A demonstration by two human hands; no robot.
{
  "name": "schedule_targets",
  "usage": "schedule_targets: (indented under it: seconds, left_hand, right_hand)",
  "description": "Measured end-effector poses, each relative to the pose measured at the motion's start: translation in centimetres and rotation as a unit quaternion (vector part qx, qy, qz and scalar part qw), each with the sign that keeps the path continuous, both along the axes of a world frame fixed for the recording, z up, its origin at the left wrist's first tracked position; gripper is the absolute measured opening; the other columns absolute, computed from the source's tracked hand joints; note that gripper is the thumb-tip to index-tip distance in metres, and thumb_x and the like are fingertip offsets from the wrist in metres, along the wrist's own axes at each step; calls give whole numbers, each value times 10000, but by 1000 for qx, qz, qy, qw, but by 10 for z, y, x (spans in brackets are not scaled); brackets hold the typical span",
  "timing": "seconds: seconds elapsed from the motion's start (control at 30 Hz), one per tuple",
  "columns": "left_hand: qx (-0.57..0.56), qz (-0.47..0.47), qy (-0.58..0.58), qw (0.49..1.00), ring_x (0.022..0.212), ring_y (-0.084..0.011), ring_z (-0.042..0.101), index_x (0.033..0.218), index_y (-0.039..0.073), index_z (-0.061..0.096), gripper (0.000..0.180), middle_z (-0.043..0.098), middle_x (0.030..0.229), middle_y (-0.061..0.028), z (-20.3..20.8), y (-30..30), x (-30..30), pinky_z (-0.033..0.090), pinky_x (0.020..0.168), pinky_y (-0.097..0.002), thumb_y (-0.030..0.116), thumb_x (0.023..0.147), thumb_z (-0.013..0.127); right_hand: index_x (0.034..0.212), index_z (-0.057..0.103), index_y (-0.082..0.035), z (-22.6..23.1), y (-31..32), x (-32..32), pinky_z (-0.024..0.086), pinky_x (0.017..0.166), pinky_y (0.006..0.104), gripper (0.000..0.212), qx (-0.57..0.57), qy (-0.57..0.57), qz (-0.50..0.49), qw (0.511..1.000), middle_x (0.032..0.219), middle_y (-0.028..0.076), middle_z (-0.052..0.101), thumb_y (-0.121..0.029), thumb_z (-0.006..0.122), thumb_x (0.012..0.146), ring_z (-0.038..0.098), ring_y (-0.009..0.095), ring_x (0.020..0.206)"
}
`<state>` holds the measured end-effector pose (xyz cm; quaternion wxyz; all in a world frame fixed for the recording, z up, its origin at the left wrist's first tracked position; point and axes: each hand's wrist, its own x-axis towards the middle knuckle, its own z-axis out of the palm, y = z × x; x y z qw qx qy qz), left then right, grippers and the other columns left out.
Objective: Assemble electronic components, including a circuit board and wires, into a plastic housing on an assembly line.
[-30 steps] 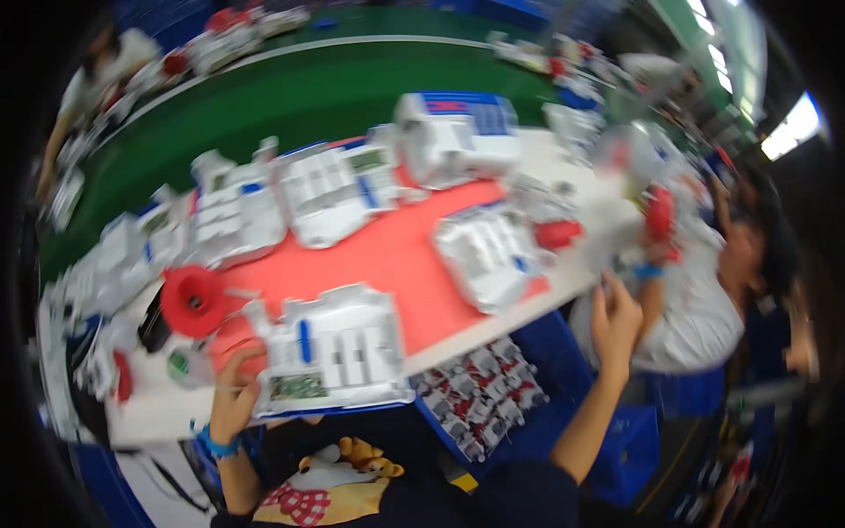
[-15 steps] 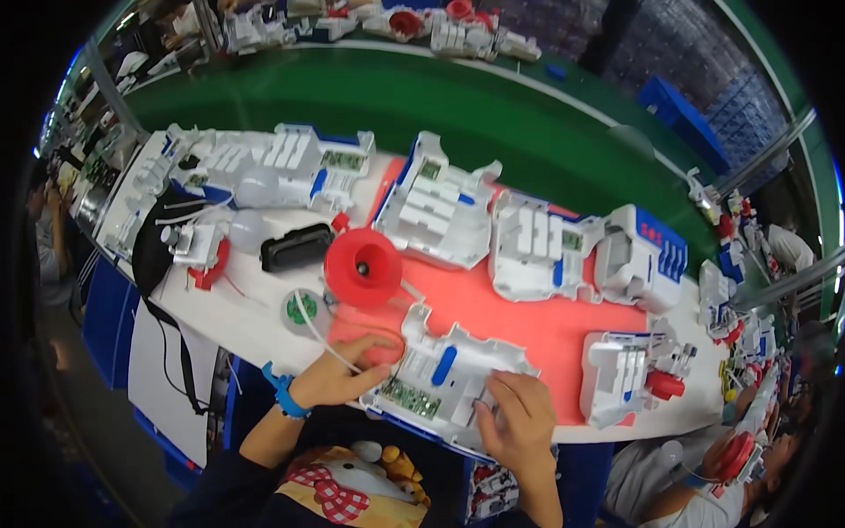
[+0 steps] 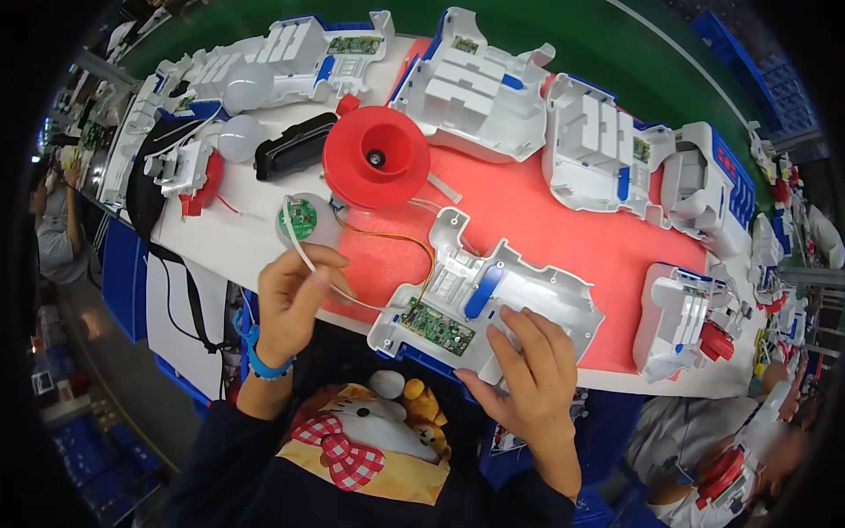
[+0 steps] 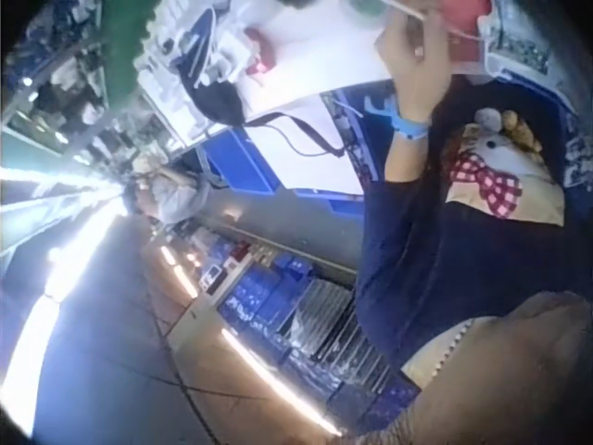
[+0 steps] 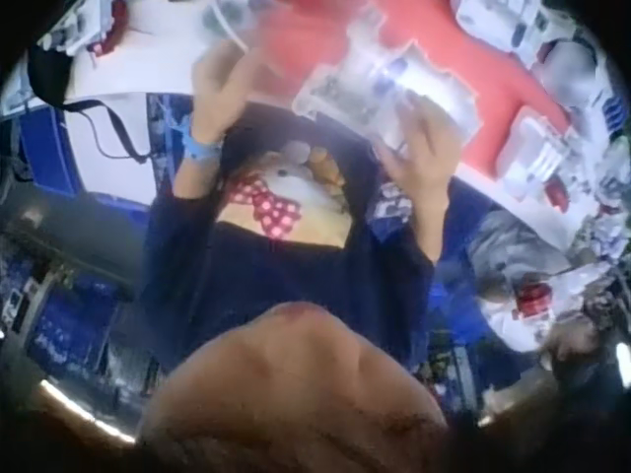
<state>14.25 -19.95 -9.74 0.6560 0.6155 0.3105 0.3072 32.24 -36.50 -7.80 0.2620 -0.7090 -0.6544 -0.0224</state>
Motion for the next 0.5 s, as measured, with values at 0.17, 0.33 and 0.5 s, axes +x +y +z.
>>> schedule_targets:
  seconds: [0.17,0.33,0.5]
  left_hand:
    - [17,40,-83,996,628,-130,560,807,-28,495,72,555,763,-86,5,-4,-19,465,538,-214,37,808,465]
    - [-28,61,-101,993,751,-173,544,794,6,453,118,538,733,-117,6,-4,-14,466,611,-260,123,804,463]
    - [-275,-52,-386,879,623,-166,486,841,53,412,160,476,637,-73,-6,-4,-21,426,729,-339,207,813,376]
  right_hand:
    - [882,559,-12,0,-3,-4,414,723,365,444,0,-2,-1,1000,986,127,535,-237,727,538,509,305,869]
    - [887,557,-8,2,-5,-4,414,731,370,442,-10,19,-1,1000,996,133,533,-218,725,536,504,310,885]
    - [910,546,-9,4,-9,0,415,733,371,469,-5,12,5,1000,1014,146,527,-185,721,512,505,322,896]
